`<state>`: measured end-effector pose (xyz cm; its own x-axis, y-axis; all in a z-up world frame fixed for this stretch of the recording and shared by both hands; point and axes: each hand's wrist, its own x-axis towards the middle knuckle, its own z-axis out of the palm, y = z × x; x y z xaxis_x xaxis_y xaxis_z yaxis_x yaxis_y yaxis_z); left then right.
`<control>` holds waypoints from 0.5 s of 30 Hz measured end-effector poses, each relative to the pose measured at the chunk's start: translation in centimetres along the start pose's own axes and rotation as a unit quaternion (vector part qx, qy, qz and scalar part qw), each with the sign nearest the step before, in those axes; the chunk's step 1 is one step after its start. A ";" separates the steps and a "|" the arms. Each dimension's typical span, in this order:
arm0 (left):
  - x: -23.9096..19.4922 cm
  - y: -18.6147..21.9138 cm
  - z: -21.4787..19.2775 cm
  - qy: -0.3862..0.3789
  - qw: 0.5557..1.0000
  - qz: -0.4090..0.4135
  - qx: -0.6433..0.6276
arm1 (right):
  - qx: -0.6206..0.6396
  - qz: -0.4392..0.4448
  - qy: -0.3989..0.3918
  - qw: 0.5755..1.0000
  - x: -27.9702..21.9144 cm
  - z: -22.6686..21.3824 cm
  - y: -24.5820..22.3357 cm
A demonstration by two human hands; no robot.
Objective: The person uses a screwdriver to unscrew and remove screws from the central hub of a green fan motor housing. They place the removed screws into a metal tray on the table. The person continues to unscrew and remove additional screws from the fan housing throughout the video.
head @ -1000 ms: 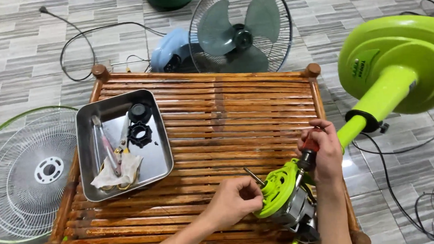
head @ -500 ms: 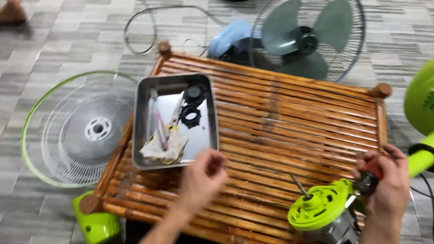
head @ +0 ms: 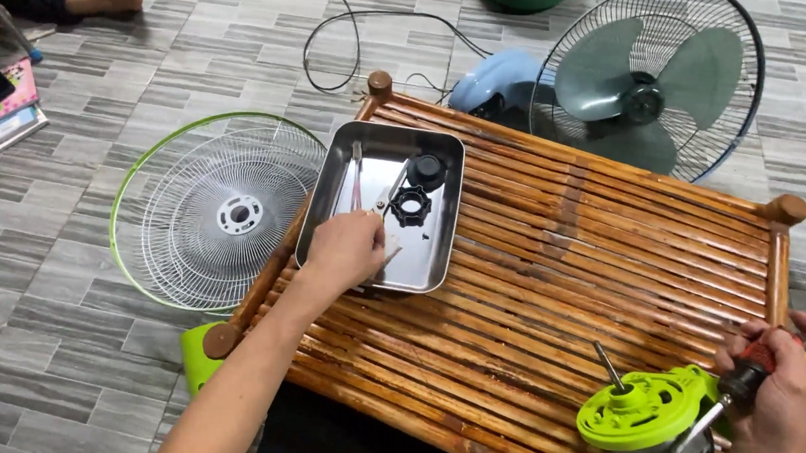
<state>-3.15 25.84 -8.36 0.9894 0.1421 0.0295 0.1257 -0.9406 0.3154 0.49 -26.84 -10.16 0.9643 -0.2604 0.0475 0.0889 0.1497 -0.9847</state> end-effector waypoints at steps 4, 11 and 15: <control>-0.3 0.7 0.2 -0.026 0.999 0.013 0.018 | -0.031 -0.021 0.013 0.999 -0.4 0.9 -0.3; -9.7 13.0 -1.5 0.031 0.936 0.113 -0.332 | -0.023 -0.024 0.007 0.999 -1.0 1.9 -1.0; -12.5 20.1 2.8 -0.380 0.808 0.128 -0.432 | -0.014 -0.017 0.025 0.999 -0.8 1.3 -0.9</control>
<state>-12.80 4.25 -5.04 0.7755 -0.5617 -0.2881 0.1362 -0.2968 0.9452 0.00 -25.50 -9.09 0.9469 -0.3131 0.0729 0.1137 0.1142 -0.9869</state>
